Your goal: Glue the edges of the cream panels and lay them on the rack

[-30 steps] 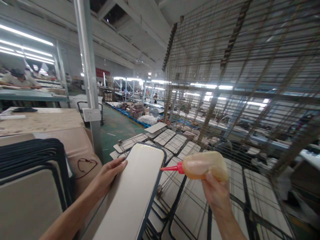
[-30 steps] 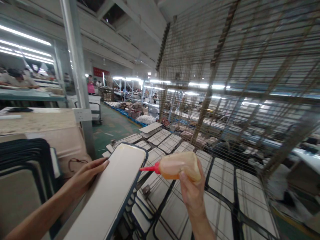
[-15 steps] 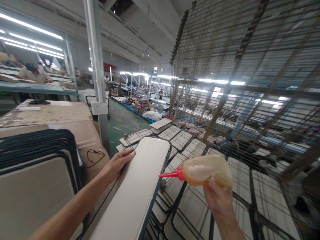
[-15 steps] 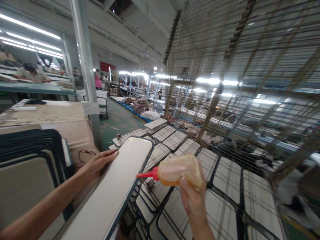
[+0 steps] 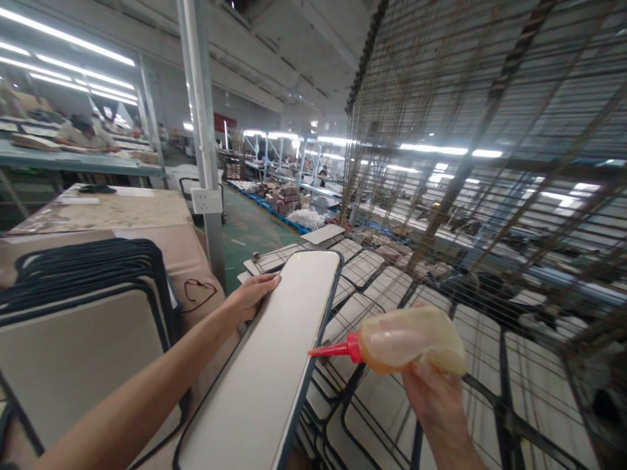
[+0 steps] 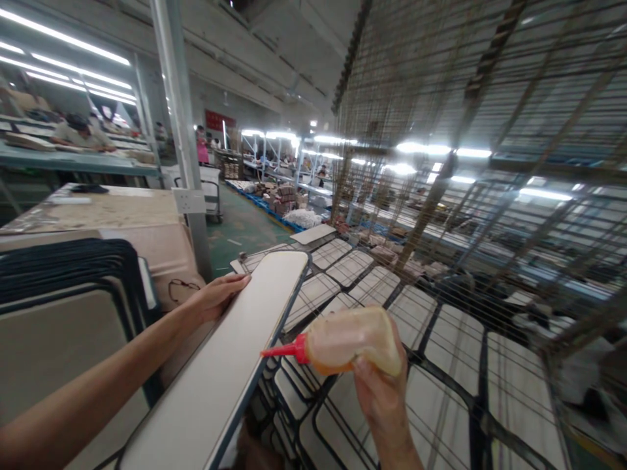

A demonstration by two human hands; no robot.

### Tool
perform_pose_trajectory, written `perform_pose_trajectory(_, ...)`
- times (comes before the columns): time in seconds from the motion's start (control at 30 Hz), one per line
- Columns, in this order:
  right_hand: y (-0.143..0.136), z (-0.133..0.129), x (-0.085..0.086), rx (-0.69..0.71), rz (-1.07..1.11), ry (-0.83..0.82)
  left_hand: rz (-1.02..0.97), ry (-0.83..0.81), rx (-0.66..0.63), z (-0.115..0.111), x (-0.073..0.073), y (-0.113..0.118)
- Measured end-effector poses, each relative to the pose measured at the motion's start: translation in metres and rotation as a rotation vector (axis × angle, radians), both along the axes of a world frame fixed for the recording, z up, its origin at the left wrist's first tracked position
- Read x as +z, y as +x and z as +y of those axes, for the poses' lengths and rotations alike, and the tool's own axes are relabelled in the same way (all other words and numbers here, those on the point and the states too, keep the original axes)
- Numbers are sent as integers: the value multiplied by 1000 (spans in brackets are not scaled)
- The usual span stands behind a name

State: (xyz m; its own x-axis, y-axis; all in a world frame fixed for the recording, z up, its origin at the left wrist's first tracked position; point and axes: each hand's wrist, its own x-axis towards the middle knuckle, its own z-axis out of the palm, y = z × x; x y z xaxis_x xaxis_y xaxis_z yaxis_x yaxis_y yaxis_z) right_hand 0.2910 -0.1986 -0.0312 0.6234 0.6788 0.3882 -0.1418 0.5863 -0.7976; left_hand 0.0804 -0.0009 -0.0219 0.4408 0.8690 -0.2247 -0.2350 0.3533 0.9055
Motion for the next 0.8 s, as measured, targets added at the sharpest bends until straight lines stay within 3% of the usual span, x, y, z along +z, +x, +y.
perform_pose_trajectory(0.27,-6,-6,1,65,-9,11,10,-4,48,15,1,5)
perform_pose_trajectory(0.5,-6,-11,-8,134,-38,38,13,-15,83,23,1,7)
perform_pose_trajectory(0.8,-21,-23,2,194,23,-43,6,-35,150,30,8,2)
